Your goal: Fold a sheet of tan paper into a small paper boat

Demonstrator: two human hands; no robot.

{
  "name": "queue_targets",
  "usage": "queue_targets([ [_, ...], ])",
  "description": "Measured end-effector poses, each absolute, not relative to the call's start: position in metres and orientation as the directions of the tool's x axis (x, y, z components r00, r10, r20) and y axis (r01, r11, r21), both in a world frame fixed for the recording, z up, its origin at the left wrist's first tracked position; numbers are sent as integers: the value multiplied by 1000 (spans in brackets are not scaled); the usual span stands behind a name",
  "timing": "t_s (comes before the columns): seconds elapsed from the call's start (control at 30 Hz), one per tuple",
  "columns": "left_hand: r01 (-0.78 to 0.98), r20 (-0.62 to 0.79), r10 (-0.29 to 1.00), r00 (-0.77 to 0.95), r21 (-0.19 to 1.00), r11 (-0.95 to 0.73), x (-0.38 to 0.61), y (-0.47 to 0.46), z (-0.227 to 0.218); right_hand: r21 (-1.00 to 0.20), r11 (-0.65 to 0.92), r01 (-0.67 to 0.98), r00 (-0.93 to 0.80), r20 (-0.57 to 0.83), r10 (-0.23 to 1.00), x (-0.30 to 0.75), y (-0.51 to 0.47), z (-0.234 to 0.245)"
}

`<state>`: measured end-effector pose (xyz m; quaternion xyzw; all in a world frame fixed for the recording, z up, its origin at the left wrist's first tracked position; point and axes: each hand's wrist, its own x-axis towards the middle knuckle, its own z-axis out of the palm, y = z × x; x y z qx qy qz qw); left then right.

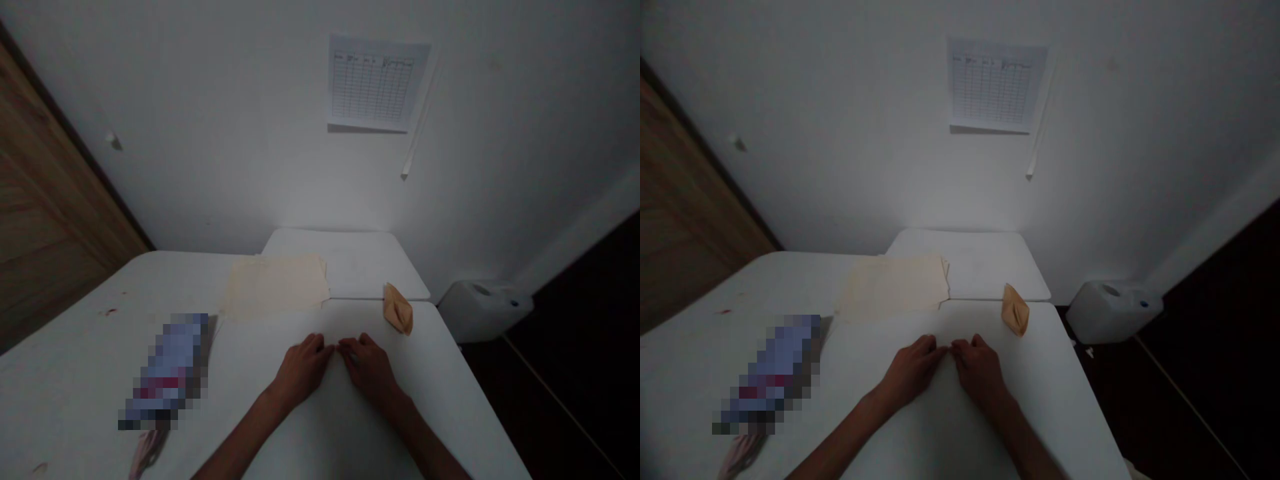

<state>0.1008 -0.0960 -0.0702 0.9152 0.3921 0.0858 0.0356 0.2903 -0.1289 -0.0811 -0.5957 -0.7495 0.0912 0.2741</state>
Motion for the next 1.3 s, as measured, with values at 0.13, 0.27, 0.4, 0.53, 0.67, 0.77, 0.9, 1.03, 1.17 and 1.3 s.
queue_targets([
  [0.13, 712, 127, 724, 678, 130, -690, 101, -96, -70, -393, 241, 887, -124, 299, 946, 292, -135, -81],
  [0.27, 722, 137, 733, 666, 128, -680, 101, -96, -71, -356, 204, 912, -95, 300, 949, 298, -141, -81],
  [0.4, 714, 147, 724, 674, 127, -689, 101, -95, -73, -360, 193, 913, -69, 329, 942, 303, -144, -82],
  [0.53, 636, 194, 650, 735, 135, -760, 100, -94, -75, -378, 204, 903, -74, 332, 940, 303, -143, -83],
  [0.67, 523, 226, 545, 807, 152, -838, 99, -91, -78, -367, 220, 904, -84, 352, 932, 302, -142, -82],
  [0.77, 515, 227, 540, 811, 162, -842, 99, -90, -79, -358, 219, 907, -87, 352, 932, 301, -142, -81],
  [0.9, 522, 235, 551, 801, 176, -835, 99, -90, -78, -337, 227, 914, -100, 354, 930, 299, -139, -78],
  [1.03, 534, 228, 565, 793, 186, -825, 99, -91, -78, -329, 272, 904, -147, 358, 922, 298, -135, -77],
  [1.17, 532, 216, 565, 796, 193, -824, 99, -91, -77, -408, 301, 862, -159, 347, 924, 297, -131, -77],
  [1.3, 545, 197, 576, 793, 191, -816, 100, -92, -74, -464, 351, 813, -219, 315, 924, 295, -130, -75],
])
